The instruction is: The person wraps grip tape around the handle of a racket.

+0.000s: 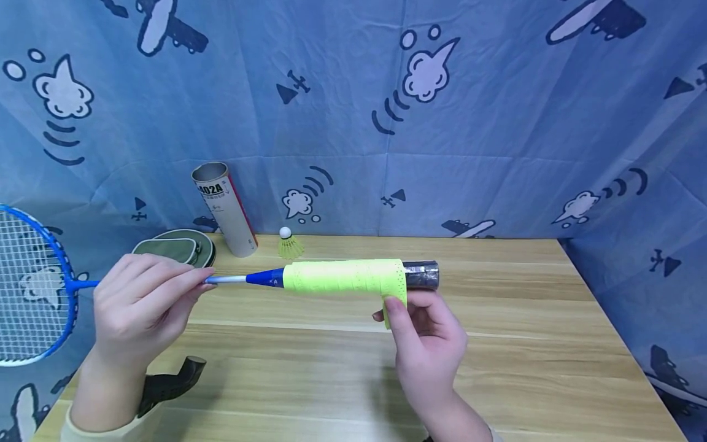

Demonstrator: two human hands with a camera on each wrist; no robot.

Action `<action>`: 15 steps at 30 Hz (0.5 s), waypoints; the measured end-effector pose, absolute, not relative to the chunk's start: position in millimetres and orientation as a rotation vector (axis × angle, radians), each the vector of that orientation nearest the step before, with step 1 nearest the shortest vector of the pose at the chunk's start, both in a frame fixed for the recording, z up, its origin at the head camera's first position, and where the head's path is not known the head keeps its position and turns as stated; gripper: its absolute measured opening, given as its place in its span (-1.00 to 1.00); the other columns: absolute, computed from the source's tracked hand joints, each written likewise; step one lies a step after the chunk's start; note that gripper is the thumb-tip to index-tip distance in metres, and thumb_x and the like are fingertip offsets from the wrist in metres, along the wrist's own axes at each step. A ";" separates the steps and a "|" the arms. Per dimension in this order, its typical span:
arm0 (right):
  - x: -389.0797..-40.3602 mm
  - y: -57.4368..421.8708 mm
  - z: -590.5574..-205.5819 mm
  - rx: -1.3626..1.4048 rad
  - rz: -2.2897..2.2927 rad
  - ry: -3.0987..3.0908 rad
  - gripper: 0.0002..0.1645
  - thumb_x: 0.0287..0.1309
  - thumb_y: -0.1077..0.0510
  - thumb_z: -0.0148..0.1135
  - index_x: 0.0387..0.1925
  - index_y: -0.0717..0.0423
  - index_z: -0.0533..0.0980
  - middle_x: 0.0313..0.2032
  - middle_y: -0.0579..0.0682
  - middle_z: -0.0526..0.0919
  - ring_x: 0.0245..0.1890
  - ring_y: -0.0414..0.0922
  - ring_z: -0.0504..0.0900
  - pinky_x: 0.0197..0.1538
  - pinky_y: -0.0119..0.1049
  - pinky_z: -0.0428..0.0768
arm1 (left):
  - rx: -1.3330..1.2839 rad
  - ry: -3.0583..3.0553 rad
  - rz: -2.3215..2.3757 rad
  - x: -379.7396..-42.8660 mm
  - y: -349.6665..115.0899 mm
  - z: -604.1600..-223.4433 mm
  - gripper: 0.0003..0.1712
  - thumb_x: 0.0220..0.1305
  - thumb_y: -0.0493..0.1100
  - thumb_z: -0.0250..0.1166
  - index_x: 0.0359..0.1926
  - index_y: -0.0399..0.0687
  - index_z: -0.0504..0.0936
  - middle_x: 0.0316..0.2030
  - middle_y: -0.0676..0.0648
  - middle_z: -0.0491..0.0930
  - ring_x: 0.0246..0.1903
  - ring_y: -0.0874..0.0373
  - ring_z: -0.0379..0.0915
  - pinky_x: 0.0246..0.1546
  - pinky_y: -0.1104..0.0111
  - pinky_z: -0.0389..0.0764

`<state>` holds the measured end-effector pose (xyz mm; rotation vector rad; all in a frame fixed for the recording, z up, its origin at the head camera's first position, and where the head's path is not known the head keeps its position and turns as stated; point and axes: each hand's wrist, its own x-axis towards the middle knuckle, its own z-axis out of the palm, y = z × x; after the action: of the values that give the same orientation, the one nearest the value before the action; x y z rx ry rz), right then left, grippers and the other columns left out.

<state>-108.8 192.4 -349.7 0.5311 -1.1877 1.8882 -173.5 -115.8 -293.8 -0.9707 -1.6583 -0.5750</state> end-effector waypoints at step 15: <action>-111.2 192.1 -349.3 0.512 1.908 -1.155 -0.90 0.16 0.65 0.20 -0.37 0.75 0.43 -0.35 0.19 0.66 -0.51 -0.04 0.67 -0.39 -0.26 0.72 | -1.066 -1.722 -0.582 -173.1 -117.3 -295.8 -0.64 0.46 -0.04 0.31 -0.36 -0.21 0.81 -0.53 -0.05 0.68 -0.68 0.13 0.44 -0.69 0.38 0.43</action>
<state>-111.2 192.1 -349.3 0.5124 -1.1549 1.9079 -173.1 -117.3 -295.8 -1.0661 -1.7224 -0.5817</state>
